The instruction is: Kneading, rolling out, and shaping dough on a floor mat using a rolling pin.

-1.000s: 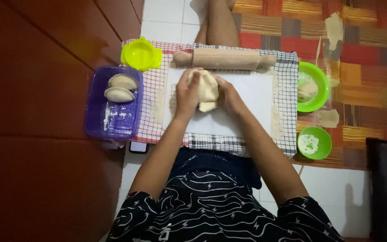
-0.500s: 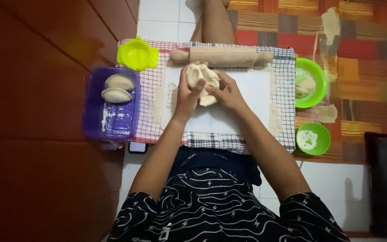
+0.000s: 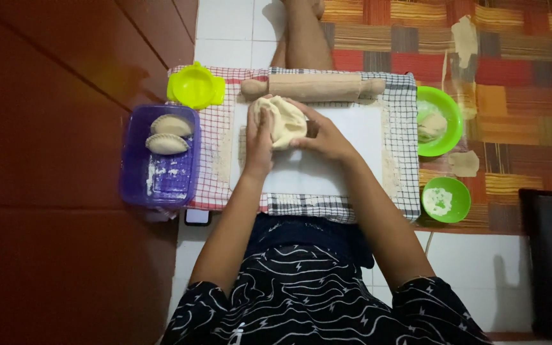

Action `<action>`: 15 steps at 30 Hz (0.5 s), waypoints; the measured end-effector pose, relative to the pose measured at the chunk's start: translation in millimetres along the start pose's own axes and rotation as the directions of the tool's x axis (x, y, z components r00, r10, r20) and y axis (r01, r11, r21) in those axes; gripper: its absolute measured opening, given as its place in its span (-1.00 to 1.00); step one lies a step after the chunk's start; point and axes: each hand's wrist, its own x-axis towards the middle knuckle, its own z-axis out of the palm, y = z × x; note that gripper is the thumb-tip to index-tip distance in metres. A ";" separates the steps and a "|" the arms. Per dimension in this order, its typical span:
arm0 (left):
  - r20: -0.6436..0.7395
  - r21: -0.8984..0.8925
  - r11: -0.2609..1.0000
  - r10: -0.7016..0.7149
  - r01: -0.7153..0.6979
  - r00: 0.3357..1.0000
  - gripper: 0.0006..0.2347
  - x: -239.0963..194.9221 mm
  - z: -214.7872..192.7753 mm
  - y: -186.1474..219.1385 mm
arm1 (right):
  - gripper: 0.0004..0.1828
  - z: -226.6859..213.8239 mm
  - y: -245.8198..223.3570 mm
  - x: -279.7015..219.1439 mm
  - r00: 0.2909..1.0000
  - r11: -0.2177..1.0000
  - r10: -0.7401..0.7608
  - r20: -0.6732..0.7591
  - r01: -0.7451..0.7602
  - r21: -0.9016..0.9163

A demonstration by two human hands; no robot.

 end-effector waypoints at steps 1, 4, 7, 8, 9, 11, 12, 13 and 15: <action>0.001 0.000 1.000 0.002 -0.002 1.000 -0.45 4.0 -7.4 -13.9 | -0.01 -2.9 3.9 -0.4 1.000 1.000 -0.002 0.000 0.002 -0.001; 0.173 -0.104 0.993 0.068 -0.051 0.983 -0.41 13.2 -22.4 -41.7 | -0.17 -13.1 14.1 -1.5 0.991 0.997 0.017 -0.136 -0.027 -0.074; 0.318 0.079 0.972 0.185 -0.220 0.930 -0.07 6.9 -19.6 -30.3 | -0.31 -16.8 22.0 0.5 0.985 0.994 -0.027 -0.171 0.007 -0.113; 0.330 0.126 0.970 0.156 -0.207 0.931 -0.08 -0.2 -11.6 -20.3 | -0.36 -16.1 23.4 0.7 0.979 0.998 -0.018 -0.203 0.005 -0.064; 0.340 0.174 0.966 0.122 -0.190 0.933 -0.08 -8.8 -4.1 -11.2 | -0.42 -14.7 25.8 -1.0 0.972 1.000 -0.005 -0.237 0.002 -0.012; 0.279 0.231 0.954 0.124 -0.192 0.952 -0.18 -7.5 -3.4 -7.0 | -0.49 -20.7 44.2 -1.3 0.965 0.998 -0.039 -0.261 0.024 -0.060; 0.216 0.287 0.938 0.131 -0.192 0.967 -0.28 -6.5 -3.3 -4.5 | -0.55 -23.4 53.2 -0.8 0.957 0.993 -0.074 -0.281 0.044 -0.110; 0.217 0.288 0.938 0.131 -0.191 0.967 -0.28 -5.0 -4.6 -5.9 | -0.55 -22.6 56.9 -0.8 0.957 0.993 -0.074 -0.282 0.044 -0.109; 0.158 0.202 0.957 0.180 -0.210 0.971 -0.36 -0.8 -6.2 -8.5 | -0.62 -22.2 63.0 -0.1 0.954 0.975 -0.082 -0.289 0.017 -0.222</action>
